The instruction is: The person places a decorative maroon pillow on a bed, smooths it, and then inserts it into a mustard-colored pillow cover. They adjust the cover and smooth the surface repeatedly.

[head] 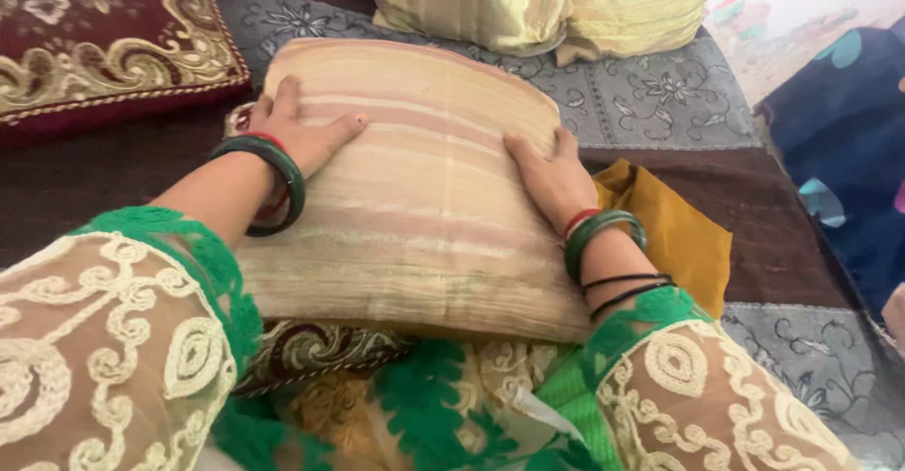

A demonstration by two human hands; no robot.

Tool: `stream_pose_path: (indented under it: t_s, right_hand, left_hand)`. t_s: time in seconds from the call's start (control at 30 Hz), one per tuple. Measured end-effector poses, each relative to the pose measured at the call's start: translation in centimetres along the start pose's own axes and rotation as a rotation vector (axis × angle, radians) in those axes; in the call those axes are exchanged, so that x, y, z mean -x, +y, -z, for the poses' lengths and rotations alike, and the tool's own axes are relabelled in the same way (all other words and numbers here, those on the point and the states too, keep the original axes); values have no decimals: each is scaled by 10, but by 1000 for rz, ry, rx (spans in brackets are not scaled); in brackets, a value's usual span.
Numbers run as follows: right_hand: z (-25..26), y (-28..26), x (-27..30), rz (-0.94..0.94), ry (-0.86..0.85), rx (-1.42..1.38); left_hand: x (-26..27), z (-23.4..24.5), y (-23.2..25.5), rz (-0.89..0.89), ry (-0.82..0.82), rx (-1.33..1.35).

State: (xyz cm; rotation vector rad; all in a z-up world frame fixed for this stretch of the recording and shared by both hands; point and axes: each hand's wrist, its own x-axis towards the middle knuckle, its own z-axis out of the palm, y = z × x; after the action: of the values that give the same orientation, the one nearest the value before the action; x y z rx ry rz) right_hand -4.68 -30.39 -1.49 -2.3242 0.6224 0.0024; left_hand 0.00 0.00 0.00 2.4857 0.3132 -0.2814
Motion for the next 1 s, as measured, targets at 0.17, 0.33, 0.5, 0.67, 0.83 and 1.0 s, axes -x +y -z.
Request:
stream_pose_path:
  t_s: [0.17, 0.33, 0.5, 0.67, 0.83, 1.0]
  right_hand:
    - [6, 19, 8, -143, -108, -193]
    - [19, 24, 7, -184, -263, -372]
    - [41, -4, 0, -75, -154, -506]
    - [70, -47, 12, 163, 211, -400]
    - [76, -72, 23, 482, 308, -674]
    - [68, -50, -3, 459, 11, -782]
  left_hand:
    - [2, 9, -33, 20, -119, 356]
    - [13, 24, -29, 155, -83, 460]
    - [9, 55, 1, 125, 68, 448]
    - [-3, 87, 18, -114, 221, 660]
    - [-25, 127, 21, -232, 205, 823]
    - [-29, 140, 3, -211, -36, 591]
